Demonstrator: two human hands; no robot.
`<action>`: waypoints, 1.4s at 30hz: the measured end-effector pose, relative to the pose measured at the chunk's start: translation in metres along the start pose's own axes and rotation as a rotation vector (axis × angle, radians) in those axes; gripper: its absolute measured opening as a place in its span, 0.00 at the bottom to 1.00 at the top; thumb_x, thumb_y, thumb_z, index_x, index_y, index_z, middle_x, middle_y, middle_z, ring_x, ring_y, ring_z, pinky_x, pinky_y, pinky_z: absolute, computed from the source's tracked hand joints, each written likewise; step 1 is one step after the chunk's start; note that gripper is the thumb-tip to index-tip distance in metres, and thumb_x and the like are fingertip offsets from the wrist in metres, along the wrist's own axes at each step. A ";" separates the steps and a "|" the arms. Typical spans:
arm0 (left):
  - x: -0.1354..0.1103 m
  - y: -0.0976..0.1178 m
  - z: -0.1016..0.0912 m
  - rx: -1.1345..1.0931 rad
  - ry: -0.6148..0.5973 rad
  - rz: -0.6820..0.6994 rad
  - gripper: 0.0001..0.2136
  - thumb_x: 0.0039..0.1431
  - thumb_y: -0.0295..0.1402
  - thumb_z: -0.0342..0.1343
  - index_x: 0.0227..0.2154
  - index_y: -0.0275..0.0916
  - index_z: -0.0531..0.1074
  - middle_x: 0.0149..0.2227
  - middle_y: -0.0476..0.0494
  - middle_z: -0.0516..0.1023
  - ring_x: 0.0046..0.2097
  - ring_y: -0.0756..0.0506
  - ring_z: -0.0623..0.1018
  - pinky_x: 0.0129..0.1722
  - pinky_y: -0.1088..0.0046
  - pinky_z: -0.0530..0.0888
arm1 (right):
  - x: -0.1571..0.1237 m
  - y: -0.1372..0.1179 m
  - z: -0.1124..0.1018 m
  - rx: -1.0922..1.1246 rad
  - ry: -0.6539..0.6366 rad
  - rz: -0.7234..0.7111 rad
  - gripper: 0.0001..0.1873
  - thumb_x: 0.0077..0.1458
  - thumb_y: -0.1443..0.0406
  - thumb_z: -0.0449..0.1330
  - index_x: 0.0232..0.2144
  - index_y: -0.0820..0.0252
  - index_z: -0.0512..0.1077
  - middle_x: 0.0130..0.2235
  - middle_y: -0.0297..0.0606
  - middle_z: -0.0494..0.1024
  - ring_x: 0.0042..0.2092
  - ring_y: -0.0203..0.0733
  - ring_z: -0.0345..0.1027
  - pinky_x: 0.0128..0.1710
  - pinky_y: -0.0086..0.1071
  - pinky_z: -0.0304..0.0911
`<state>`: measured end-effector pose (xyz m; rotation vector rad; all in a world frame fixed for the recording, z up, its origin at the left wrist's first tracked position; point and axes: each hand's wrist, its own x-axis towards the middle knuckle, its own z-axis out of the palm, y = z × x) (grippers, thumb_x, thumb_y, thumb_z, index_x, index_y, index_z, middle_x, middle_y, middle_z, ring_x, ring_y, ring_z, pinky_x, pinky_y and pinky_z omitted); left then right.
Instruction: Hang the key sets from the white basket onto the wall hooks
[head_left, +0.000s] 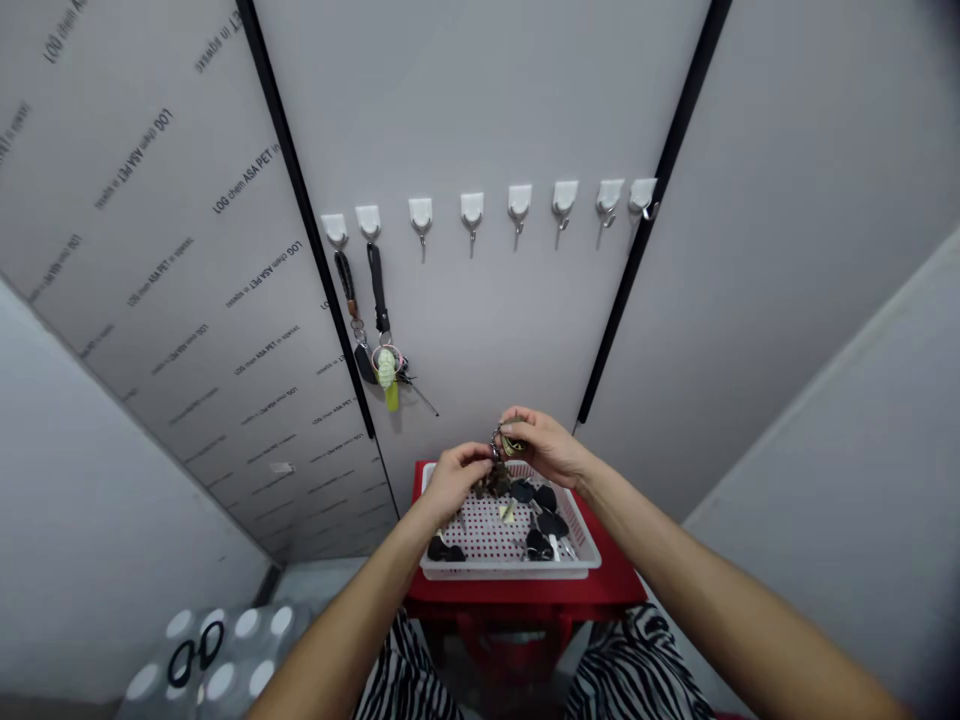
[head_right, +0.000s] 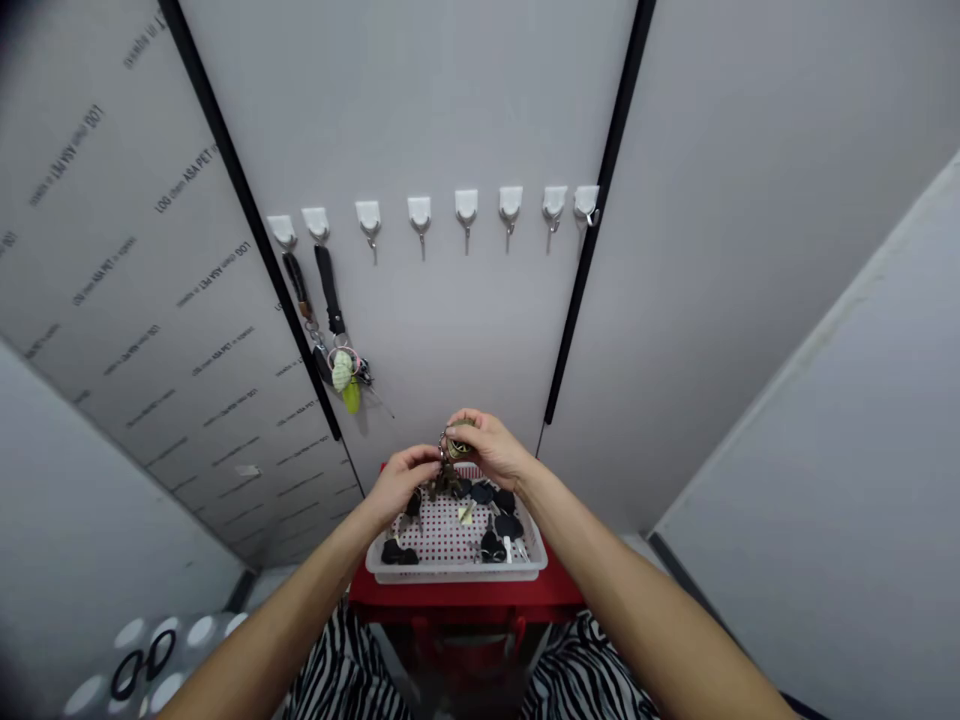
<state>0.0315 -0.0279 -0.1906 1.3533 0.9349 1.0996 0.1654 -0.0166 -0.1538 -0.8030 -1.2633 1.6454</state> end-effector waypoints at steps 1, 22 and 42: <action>0.000 0.001 -0.001 -0.021 -0.003 -0.006 0.06 0.37 0.28 0.50 0.23 0.35 0.68 0.24 0.49 0.71 0.27 0.53 0.67 0.31 0.78 0.63 | 0.001 -0.001 0.001 0.018 -0.001 -0.007 0.09 0.35 0.67 0.55 0.22 0.62 0.58 0.18 0.29 0.67 0.21 0.28 0.59 0.23 0.25 0.54; 0.031 0.106 -0.037 0.459 0.075 0.317 0.06 0.39 0.30 0.49 0.18 0.37 0.70 0.18 0.50 0.69 0.22 0.53 0.65 0.22 0.79 0.61 | 0.026 -0.038 0.034 -0.615 0.029 -0.305 0.10 0.40 0.61 0.51 0.21 0.64 0.66 0.20 0.32 0.67 0.23 0.29 0.58 0.25 0.25 0.56; 0.114 0.219 -0.062 0.800 0.692 0.496 0.05 0.38 0.22 0.47 0.19 0.34 0.66 0.19 0.49 0.67 0.24 0.53 0.67 0.27 0.77 0.64 | 0.131 -0.147 0.092 -0.491 0.493 -0.434 0.08 0.42 0.65 0.50 0.17 0.64 0.62 0.18 0.33 0.66 0.17 0.28 0.59 0.15 0.22 0.56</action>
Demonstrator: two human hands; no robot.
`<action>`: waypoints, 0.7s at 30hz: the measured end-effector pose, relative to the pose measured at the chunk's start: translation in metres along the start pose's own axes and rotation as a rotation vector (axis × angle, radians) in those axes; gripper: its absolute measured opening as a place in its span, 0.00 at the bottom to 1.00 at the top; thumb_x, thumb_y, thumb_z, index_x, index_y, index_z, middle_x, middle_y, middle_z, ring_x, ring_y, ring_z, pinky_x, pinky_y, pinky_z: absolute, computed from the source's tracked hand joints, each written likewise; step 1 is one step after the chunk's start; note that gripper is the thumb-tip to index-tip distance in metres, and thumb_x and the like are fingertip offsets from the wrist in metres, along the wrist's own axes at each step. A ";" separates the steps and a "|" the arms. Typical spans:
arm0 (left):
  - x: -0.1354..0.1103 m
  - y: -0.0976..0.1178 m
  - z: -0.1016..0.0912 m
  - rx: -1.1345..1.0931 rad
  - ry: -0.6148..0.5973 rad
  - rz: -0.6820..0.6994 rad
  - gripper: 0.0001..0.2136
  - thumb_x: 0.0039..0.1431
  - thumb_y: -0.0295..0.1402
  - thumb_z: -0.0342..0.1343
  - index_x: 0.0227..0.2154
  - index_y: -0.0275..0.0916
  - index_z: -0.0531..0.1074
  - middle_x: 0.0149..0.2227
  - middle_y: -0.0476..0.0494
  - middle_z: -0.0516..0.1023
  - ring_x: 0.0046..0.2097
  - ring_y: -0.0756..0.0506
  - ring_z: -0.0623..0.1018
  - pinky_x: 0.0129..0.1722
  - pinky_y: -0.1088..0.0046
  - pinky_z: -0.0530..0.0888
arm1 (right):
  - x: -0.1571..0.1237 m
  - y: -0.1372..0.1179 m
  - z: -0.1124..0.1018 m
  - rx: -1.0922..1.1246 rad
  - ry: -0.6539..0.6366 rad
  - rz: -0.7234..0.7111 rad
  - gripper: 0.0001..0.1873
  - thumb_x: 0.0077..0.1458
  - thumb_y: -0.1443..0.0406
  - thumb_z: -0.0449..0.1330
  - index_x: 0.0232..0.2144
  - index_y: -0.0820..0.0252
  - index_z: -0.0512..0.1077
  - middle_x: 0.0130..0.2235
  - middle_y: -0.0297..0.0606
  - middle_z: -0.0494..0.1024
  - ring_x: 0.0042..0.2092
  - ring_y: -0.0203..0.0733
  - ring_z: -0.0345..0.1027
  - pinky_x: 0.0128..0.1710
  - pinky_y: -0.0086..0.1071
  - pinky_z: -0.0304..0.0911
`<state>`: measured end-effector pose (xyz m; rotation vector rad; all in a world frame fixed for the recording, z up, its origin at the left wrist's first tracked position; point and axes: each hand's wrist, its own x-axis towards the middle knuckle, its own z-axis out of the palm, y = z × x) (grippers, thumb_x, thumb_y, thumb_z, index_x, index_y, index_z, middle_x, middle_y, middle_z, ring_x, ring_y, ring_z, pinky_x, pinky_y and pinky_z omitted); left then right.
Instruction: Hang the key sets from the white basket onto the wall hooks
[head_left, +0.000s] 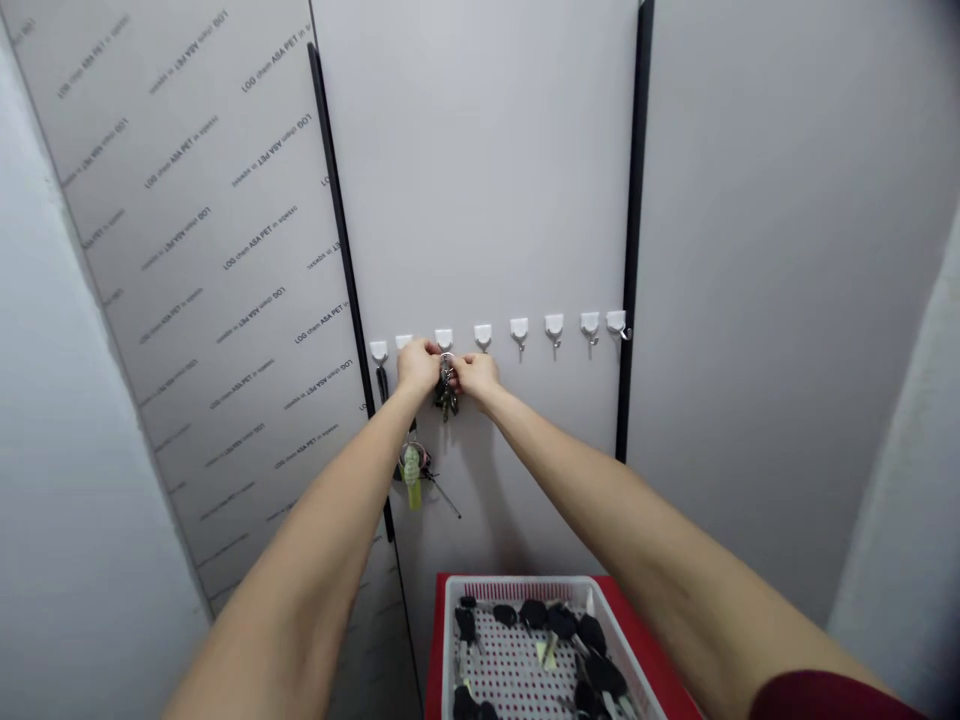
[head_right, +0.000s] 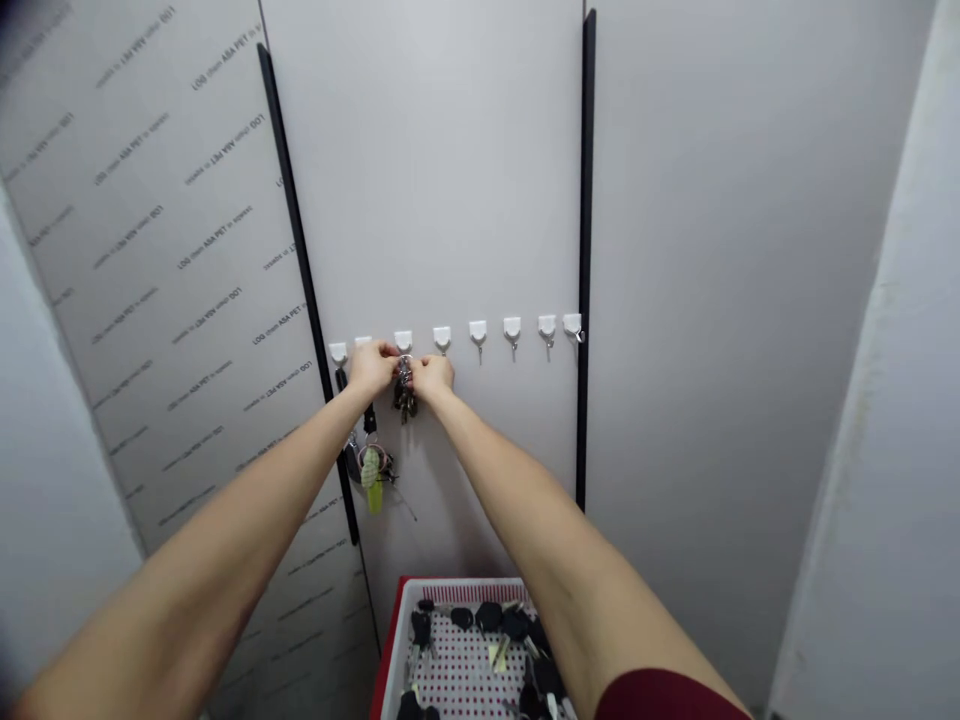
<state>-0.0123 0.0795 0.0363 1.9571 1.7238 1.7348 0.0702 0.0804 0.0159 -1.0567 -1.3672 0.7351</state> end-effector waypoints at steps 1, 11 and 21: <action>-0.004 0.000 0.000 0.036 -0.002 0.018 0.05 0.38 0.21 0.47 0.19 0.34 0.66 0.20 0.48 0.68 0.25 0.53 0.67 0.29 0.76 0.64 | 0.000 0.003 -0.001 -0.046 -0.012 -0.002 0.08 0.43 0.66 0.49 0.18 0.64 0.63 0.18 0.33 0.66 0.18 0.28 0.59 0.16 0.22 0.56; -0.152 -0.058 0.018 -0.081 -0.336 0.096 0.07 0.43 0.28 0.45 0.27 0.35 0.65 0.27 0.49 0.68 0.27 0.55 0.65 0.31 0.78 0.64 | -0.098 0.125 -0.090 -0.431 -0.425 0.030 0.11 0.44 0.64 0.46 0.26 0.66 0.65 0.25 0.37 0.70 0.23 0.29 0.61 0.21 0.23 0.56; -0.280 -0.105 0.096 0.150 -0.831 0.092 0.13 0.41 0.26 0.47 0.34 0.36 0.65 0.36 0.44 0.67 0.39 0.48 0.65 0.40 0.74 0.60 | -0.185 0.210 -0.118 -1.168 -0.579 -0.106 0.14 0.39 0.68 0.51 0.33 0.62 0.65 0.34 0.43 0.67 0.38 0.42 0.58 0.36 0.32 0.53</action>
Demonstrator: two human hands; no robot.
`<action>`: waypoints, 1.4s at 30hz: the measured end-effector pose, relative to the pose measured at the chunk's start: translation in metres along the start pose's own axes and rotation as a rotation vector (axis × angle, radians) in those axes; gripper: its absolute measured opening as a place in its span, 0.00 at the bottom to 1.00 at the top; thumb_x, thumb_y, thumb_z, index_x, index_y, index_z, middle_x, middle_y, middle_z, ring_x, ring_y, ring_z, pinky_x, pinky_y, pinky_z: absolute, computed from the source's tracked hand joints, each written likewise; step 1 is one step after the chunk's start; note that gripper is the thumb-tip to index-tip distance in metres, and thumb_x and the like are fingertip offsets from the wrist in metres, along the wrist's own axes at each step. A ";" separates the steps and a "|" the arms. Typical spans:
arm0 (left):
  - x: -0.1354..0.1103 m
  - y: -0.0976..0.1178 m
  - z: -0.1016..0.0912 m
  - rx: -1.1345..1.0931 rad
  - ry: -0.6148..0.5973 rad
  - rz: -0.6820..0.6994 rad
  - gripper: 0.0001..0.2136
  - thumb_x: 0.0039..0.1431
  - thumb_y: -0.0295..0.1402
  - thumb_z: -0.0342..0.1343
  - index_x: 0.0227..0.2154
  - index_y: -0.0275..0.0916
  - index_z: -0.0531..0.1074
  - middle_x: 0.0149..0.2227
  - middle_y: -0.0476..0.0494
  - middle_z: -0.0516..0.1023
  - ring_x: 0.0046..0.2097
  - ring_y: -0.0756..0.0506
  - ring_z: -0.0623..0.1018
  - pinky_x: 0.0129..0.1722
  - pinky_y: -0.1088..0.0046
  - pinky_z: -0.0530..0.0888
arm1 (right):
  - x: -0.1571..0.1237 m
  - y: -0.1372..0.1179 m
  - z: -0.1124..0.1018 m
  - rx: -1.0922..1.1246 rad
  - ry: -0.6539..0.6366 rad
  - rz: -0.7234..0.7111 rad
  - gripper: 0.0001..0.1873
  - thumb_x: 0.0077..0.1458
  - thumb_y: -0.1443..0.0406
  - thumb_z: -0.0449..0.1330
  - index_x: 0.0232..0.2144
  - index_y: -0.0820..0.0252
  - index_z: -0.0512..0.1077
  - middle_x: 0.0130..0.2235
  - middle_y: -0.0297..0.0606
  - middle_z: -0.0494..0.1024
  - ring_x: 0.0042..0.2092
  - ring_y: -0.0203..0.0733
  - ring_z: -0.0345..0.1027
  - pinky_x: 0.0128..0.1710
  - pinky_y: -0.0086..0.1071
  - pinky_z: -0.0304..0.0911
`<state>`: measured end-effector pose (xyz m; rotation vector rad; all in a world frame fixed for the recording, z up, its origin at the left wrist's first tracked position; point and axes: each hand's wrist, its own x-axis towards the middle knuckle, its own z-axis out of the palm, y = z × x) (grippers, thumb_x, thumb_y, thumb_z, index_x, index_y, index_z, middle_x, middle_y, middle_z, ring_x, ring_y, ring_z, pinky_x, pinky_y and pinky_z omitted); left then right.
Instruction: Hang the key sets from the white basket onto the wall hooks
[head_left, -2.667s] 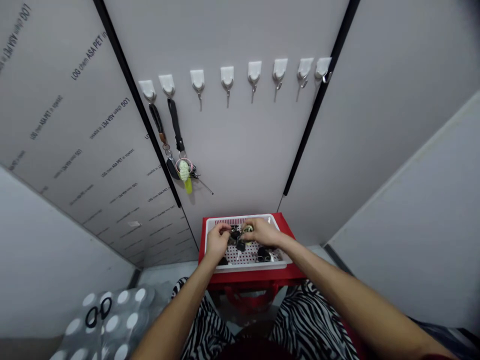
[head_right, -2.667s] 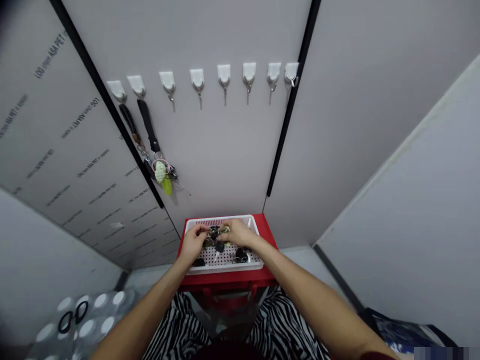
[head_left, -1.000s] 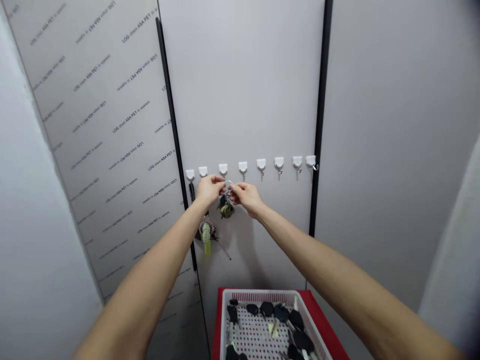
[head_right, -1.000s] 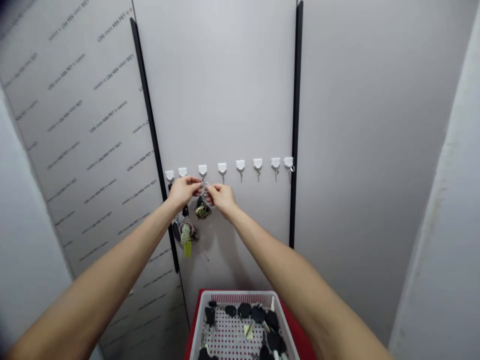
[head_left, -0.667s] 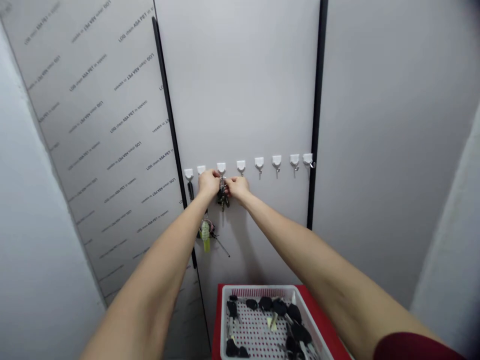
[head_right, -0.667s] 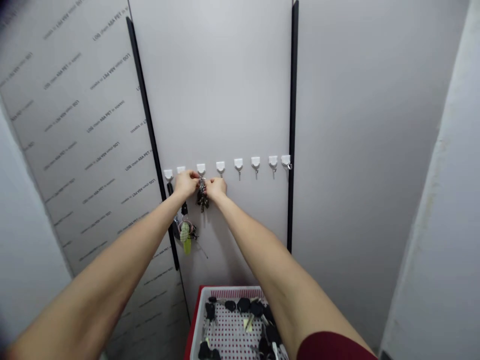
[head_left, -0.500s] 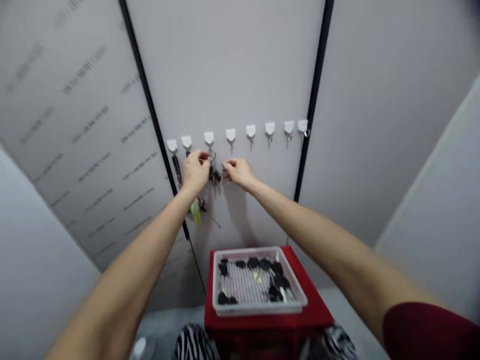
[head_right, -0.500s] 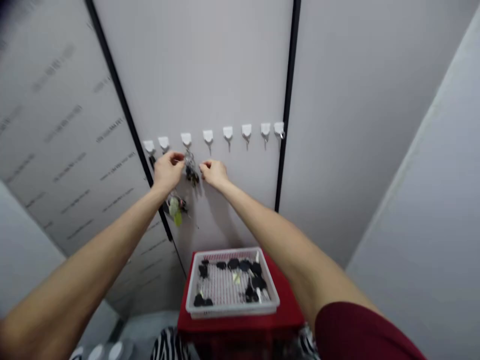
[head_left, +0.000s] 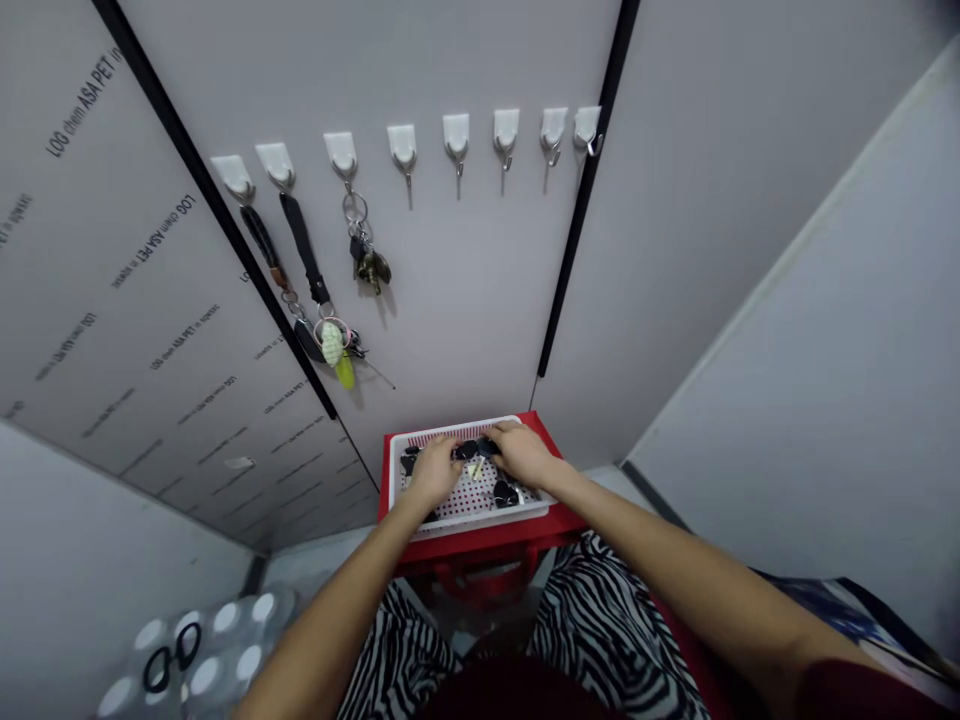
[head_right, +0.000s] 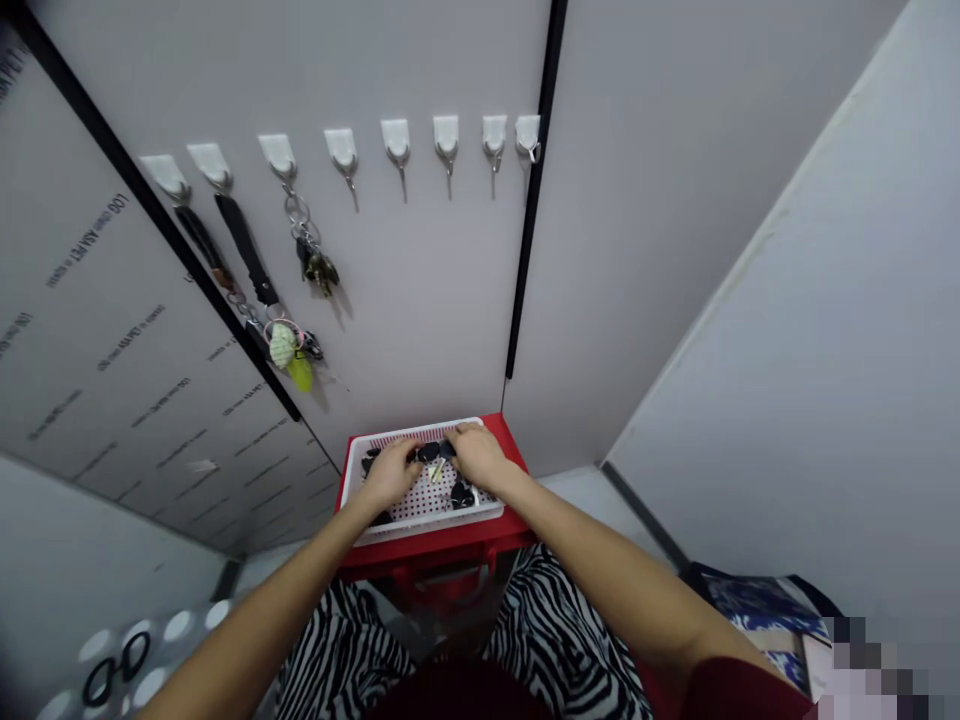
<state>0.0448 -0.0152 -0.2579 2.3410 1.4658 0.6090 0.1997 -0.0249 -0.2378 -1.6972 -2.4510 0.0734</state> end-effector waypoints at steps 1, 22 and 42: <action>0.000 0.000 0.002 0.019 -0.009 0.005 0.14 0.41 0.26 0.47 0.35 0.36 0.64 0.37 0.44 0.67 0.40 0.48 0.64 0.41 0.73 0.59 | 0.001 -0.002 0.001 -0.036 -0.022 0.004 0.14 0.39 0.68 0.50 0.33 0.62 0.65 0.34 0.43 0.67 0.37 0.42 0.59 0.35 0.31 0.53; -0.001 0.003 -0.017 -0.237 0.150 -0.112 0.07 0.43 0.25 0.44 0.26 0.36 0.66 0.29 0.47 0.69 0.33 0.51 0.67 0.35 0.75 0.63 | 0.018 0.012 -0.041 0.511 -0.054 0.021 0.06 0.39 0.68 0.50 0.22 0.64 0.66 0.18 0.32 0.66 0.21 0.28 0.56 0.21 0.22 0.51; 0.048 0.031 -0.108 -1.412 0.132 -0.266 0.09 0.36 0.29 0.53 0.24 0.32 0.65 0.18 0.51 0.67 0.20 0.57 0.66 0.22 0.81 0.61 | 0.047 -0.036 -0.118 1.008 0.212 -0.198 0.03 0.35 0.71 0.50 0.19 0.64 0.61 0.21 0.30 0.64 0.25 0.29 0.57 0.26 0.24 0.54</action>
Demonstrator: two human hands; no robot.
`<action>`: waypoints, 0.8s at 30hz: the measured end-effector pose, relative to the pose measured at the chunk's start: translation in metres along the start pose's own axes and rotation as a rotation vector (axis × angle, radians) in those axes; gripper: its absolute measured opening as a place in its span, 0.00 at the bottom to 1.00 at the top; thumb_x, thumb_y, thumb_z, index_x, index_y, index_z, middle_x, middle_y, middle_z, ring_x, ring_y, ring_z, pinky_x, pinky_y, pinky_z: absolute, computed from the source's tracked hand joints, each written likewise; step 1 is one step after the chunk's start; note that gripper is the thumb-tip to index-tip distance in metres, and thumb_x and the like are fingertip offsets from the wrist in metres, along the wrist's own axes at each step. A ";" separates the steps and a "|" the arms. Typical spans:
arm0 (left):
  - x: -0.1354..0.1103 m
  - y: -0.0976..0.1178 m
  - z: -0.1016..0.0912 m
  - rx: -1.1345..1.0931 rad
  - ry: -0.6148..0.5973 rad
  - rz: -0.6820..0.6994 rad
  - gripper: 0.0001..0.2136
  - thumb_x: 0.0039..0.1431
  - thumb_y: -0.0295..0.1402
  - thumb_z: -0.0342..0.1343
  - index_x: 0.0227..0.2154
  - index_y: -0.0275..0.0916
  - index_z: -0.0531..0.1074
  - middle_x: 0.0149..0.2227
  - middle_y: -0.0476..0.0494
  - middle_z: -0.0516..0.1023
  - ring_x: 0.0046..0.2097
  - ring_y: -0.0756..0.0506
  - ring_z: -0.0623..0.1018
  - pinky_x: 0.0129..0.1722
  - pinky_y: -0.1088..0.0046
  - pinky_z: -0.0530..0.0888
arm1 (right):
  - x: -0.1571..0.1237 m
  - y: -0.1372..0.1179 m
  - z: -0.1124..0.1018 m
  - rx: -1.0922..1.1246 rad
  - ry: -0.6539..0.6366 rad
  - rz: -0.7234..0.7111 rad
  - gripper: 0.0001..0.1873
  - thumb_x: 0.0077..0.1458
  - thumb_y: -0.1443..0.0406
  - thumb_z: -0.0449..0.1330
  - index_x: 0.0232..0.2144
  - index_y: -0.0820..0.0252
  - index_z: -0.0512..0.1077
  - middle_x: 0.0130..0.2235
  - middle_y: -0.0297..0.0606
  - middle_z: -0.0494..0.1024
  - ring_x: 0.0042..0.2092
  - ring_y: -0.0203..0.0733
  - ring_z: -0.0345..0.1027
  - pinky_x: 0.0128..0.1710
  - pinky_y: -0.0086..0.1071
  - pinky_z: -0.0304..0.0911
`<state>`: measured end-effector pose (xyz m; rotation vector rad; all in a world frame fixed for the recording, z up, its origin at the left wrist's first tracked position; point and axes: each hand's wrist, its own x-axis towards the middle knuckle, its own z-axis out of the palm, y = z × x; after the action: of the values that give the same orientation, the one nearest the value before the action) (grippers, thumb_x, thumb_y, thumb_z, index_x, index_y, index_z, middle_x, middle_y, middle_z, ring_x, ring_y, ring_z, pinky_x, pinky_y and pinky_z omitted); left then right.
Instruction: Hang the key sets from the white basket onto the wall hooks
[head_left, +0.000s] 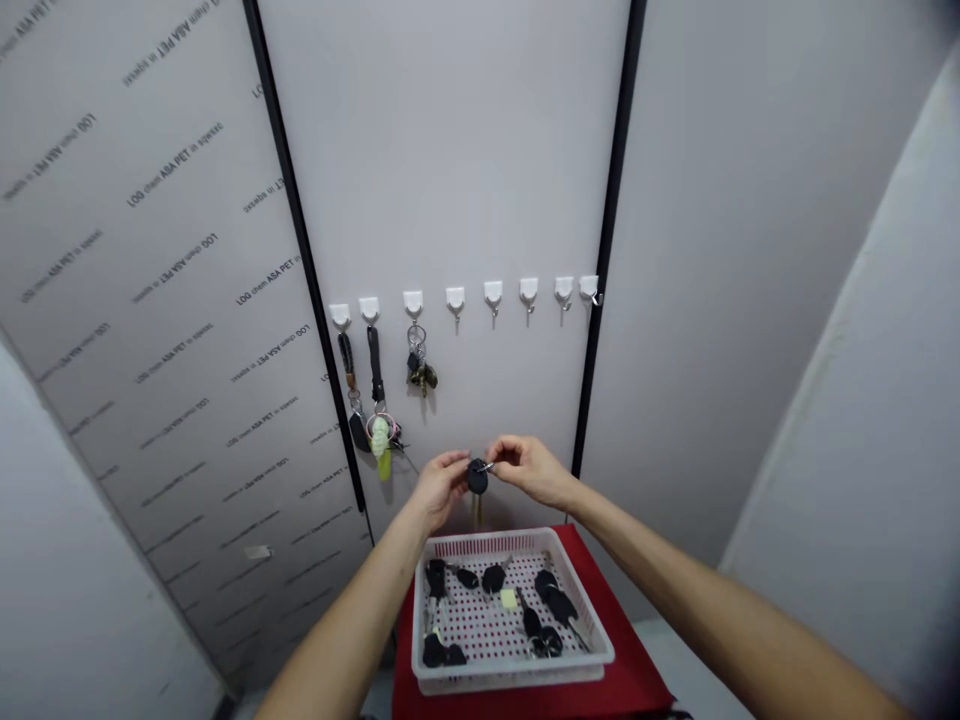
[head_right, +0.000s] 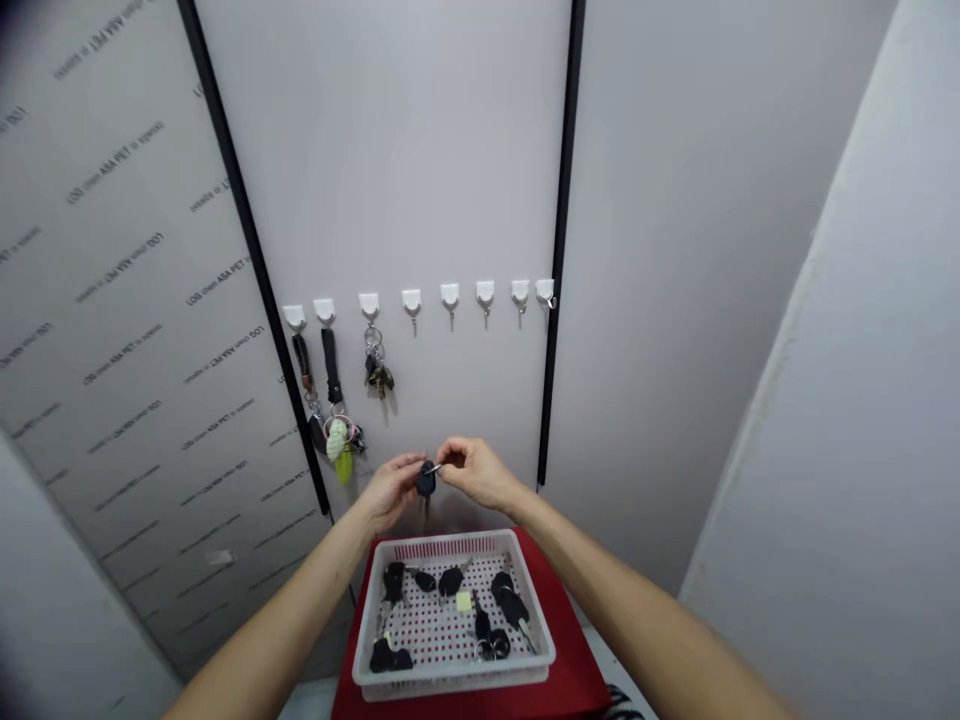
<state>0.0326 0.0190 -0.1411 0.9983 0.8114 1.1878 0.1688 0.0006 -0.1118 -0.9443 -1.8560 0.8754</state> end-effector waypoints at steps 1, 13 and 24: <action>0.001 0.003 0.000 -0.009 0.033 0.035 0.08 0.35 0.27 0.53 0.24 0.32 0.65 0.18 0.52 0.66 0.20 0.57 0.65 0.23 0.81 0.62 | -0.001 0.001 0.000 -0.020 0.000 -0.003 0.04 0.35 0.72 0.49 0.19 0.64 0.61 0.21 0.31 0.64 0.25 0.29 0.57 0.26 0.24 0.54; 0.000 0.069 0.032 0.658 0.099 0.444 0.07 0.33 0.19 0.46 0.18 0.33 0.64 0.17 0.53 0.64 0.21 0.56 0.64 0.21 0.82 0.62 | 0.016 -0.019 0.012 0.047 0.094 0.033 0.05 0.38 0.66 0.51 0.19 0.64 0.61 0.18 0.29 0.62 0.21 0.27 0.54 0.22 0.23 0.52; 0.020 0.142 0.053 0.789 0.256 0.641 0.11 0.35 0.22 0.47 0.27 0.33 0.65 0.23 0.49 0.69 0.22 0.55 0.67 0.20 0.81 0.64 | 0.078 -0.079 -0.002 0.273 0.377 -0.043 0.05 0.37 0.67 0.49 0.17 0.65 0.61 0.17 0.29 0.63 0.19 0.25 0.53 0.18 0.20 0.50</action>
<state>0.0340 0.0387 0.0103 1.8744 1.2630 1.5946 0.1222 0.0311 -0.0155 -0.8288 -1.3923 0.8338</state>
